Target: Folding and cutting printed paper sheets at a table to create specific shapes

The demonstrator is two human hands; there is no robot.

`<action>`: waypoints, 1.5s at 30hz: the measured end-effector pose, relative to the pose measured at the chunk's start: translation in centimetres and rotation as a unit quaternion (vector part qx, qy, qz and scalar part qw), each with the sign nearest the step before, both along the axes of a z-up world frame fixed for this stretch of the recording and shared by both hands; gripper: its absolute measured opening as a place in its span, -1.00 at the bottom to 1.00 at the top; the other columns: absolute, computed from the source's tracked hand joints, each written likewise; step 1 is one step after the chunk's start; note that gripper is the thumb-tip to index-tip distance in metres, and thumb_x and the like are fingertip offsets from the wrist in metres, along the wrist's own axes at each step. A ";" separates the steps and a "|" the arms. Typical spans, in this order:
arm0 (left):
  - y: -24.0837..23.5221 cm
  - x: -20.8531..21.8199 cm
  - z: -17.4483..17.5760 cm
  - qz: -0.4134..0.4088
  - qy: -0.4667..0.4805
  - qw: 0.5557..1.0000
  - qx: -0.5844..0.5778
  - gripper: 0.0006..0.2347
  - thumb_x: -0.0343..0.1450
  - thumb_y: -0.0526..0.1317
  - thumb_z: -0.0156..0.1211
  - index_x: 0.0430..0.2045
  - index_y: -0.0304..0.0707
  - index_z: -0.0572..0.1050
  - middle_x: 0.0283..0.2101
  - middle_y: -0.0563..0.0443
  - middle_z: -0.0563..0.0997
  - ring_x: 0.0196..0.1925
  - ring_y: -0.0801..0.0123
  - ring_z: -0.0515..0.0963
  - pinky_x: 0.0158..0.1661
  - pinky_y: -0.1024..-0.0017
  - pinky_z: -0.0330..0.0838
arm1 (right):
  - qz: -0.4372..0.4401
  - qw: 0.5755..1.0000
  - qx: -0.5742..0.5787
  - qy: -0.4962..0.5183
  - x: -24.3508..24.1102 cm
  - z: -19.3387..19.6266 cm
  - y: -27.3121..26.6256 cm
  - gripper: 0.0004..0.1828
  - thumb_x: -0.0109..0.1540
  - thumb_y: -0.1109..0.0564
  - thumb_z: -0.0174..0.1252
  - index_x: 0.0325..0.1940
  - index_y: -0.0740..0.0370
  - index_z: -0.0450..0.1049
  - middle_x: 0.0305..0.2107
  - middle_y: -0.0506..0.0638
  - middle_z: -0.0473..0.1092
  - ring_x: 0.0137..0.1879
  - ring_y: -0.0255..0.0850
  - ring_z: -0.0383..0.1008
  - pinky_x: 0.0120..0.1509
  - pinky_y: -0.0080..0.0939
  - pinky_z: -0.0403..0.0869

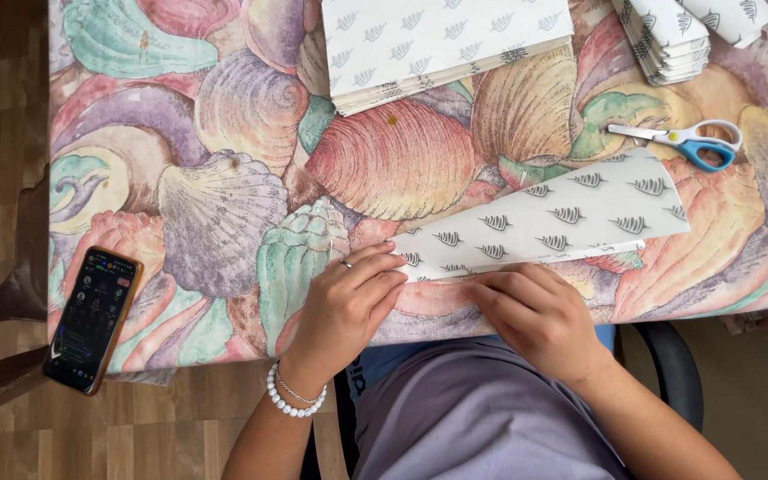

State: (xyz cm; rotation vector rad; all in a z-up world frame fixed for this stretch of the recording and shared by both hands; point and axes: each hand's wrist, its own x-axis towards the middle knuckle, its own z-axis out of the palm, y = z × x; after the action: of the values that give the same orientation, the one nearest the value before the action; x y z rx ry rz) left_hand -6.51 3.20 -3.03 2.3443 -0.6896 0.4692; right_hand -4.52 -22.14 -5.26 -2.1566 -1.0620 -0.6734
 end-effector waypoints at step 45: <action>-1.4 0.8 1.8 -0.035 0.100 0.988 0.116 -0.90 0.48 -0.41 0.05 -0.25 -0.46 0.52 0.28 -0.30 0.43 0.34 -0.05 0.41 0.27 0.09 0.32 | -0.009 0.984 -0.176 0.031 3.3 0.8 -11.6 -0.71 0.40 0.34 -0.07 0.11 0.43 0.52 -0.10 0.18 0.41 -0.08 0.13 0.44 0.07 0.05 0.51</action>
State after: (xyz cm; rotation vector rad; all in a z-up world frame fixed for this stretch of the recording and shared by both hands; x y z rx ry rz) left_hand -5.73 1.84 -1.20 2.5295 -0.7608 0.1242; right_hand -1.18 -33.77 -4.46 -2.4697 -1.2027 -0.4478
